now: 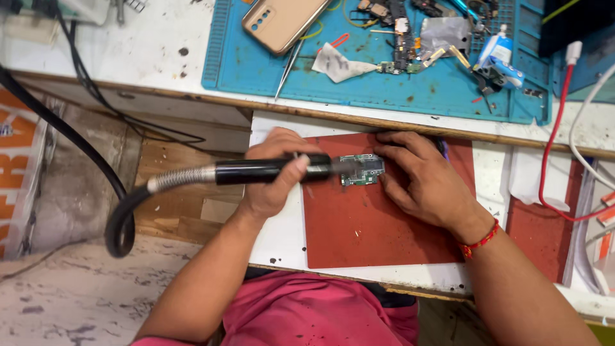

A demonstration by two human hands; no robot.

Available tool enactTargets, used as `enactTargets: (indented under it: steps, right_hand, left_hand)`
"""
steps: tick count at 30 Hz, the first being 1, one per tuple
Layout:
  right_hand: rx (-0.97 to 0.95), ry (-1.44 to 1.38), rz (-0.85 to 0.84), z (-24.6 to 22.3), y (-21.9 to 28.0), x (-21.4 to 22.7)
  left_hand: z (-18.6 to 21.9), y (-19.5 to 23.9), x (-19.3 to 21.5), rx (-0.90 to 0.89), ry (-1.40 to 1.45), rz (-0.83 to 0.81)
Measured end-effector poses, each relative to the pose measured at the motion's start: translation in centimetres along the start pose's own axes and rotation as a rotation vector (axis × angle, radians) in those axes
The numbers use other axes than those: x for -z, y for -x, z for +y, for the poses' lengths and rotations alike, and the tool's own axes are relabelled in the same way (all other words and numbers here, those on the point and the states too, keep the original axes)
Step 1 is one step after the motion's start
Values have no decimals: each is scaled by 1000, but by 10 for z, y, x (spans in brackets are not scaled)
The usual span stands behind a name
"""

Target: The person cleans a small green circuit board using a toothbrush and a handheld air blower. They scrub the board with the brush and then use the blower to remove debris from the surface and the surrounding mat.

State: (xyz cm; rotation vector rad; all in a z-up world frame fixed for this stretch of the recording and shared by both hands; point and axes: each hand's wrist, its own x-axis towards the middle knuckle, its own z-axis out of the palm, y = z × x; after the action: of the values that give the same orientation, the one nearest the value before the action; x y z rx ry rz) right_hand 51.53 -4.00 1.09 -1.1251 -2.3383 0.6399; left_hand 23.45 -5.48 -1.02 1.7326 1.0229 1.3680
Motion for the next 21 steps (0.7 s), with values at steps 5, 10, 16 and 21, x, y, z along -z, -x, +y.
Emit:
enactTargets:
  steps: [5,10,16,21]
  right_hand:
    - [-14,-48,-5,1,2,-1]
    - [-32,-31,6,2,2,-1]
    - [-38,-32,-6,1,1,0]
    - [-32,-25,27,0,1,1]
  left_hand:
    - [-4,1,-3,44,-27,81]
    - [-6,3,-5,-5,-23,94]
    - [-2,4,-2,-57,34,-25]
    - [6,-4,-2,-52,46,-13]
